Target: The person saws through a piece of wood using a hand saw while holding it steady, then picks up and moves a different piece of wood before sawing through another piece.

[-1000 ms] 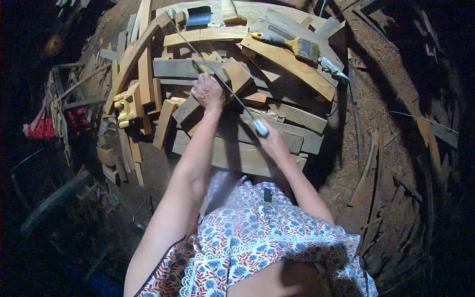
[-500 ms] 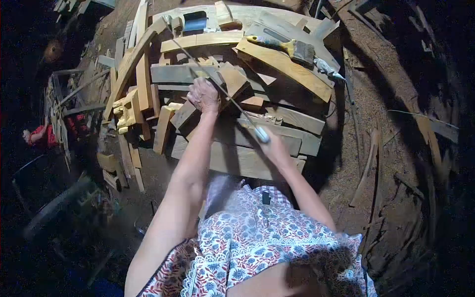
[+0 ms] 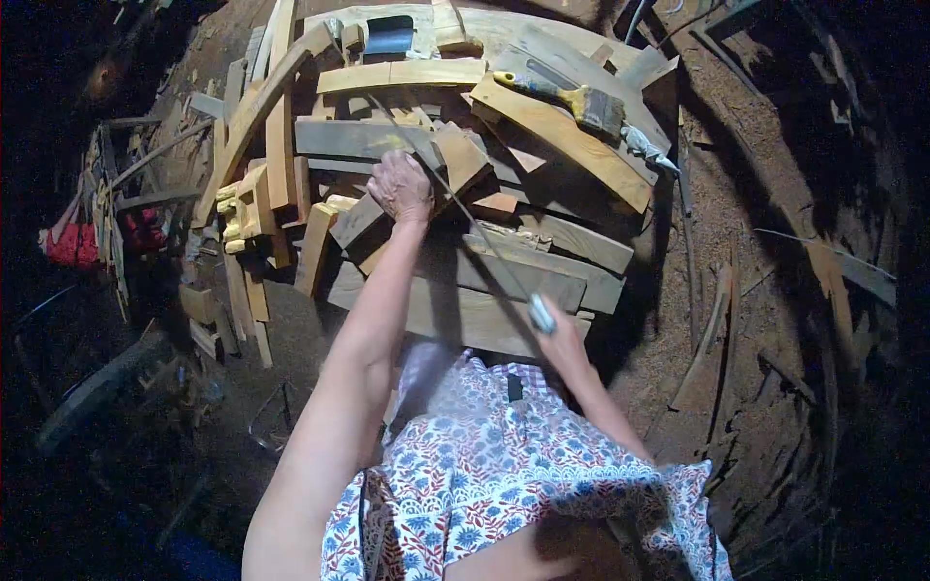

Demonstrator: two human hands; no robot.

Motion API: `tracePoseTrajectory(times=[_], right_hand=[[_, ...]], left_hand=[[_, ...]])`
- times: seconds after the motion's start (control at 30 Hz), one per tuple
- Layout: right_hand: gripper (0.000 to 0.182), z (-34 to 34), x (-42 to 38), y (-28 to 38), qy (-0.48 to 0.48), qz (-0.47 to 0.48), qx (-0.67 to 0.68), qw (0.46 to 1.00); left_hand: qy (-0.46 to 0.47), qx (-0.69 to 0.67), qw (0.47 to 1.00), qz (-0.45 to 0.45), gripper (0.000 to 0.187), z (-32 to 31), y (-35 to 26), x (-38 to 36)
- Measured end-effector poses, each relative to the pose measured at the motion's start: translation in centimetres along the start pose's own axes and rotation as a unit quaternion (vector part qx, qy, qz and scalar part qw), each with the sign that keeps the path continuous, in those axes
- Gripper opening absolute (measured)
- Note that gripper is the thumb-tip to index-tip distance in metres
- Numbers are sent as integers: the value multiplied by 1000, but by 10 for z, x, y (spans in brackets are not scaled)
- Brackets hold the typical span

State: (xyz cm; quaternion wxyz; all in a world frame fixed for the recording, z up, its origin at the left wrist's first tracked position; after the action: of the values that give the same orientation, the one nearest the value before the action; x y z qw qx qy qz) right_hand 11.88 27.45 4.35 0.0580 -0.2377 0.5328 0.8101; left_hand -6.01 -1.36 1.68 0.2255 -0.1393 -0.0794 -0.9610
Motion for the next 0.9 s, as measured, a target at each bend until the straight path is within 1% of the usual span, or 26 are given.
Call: tracePoseTrajectory(times=[0.03, 0.07, 0.13, 0.2, 0.27, 0.3, 0.33, 0.37, 0.43, 0.5, 0.53, 0.6, 0.63, 0.67, 0.7, 0.77, 0.8, 0.87, 0.9], right_hand=[[43, 5, -26, -21, -10, -6, -9, 1000], [42, 11, -43, -20, -13, -11, -20, 1000], [42, 8, -32, -4, -15, -21, 12, 1000], [41, -10, 24, 32, 10, 35, 47, 998], [41, -35, 86, 51, 65, 13, 8, 998], [41, -33, 87, 55, 62, 18, 14, 998], [41, -29, 86, 62, 45, 44, 20, 998], [41, -24, 77, 63, 32, 65, 21, 997], [43, -9, 31, 32, 14, 36, 21, 999], [43, 7, -20, 15, 8, -36, 42, 998], [43, 5, -25, 11, 13, -44, 41, 998], [42, 5, -30, 7, -7, -32, 16, 999], [39, -4, -10, 17, 19, -54, 61, 996], [39, -13, 20, 33, 18, -18, 63, 998], [39, -23, 51, 46, 17, 22, 67, 997], [36, -36, 99, 64, 4, 133, 67, 989], [36, -33, 94, 68, -2, 137, 73, 988], [38, -16, 57, 58, 28, 49, 30, 998], [39, -9, 27, 31, 9, 40, 48, 998]], left_hand=[[5, -4, 1000, 2, 17, 4, -1, 1], [9, -5, 1000, 7, 17, 6, 0, 2], [49, -1, 999, 1, 18, 4, -1, 2], [40, -7, 999, -5, 17, 5, -3, 4], [34, -3, 999, -12, 17, 8, 0, -4], [47, -6, 999, -7, 20, 5, 1, -3], [59, -11, 998, -6, 22, 1, 1, 2], [52, -5, 999, -5, 23, 0, 1, 1], [42, 2, 999, -5, 20, 2, -2, 0], [37, 13, 999, 1, 18, 0, -1, 1], [29, 2, 1000, -3, 19, 0, 0, 1], [25, -9, 1000, -12, 19, 0, 0, 1], [42, -5, 999, -13, 20, -1, 0, 2], [60, 1, 998, -10, 20, -1, -1, 1], [54, -7, 998, -9, 20, 3, -1, 1], [45, 6, 999, -13, 19, -6, 2, -5], [34, 14, 999, -17, 19, -7, 3, -1], [32, 7, 999, -17, 19, -5, 0, 3], [34, 1, 999, -10, 20, -5, -1, 2]])
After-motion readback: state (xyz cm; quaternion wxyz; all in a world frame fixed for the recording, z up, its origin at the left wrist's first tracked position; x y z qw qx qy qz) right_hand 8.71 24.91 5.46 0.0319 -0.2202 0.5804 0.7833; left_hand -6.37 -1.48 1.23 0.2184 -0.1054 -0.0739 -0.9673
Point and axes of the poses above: each hand's wrist, its own x-axis towards the middle knuckle, its own z-axis out of the back of the hand, y = z × x, the point moved 6 cm from there along x, towards the middle knuckle, and after that the axes turned 11 degrees about x, right-handed, at the moved point
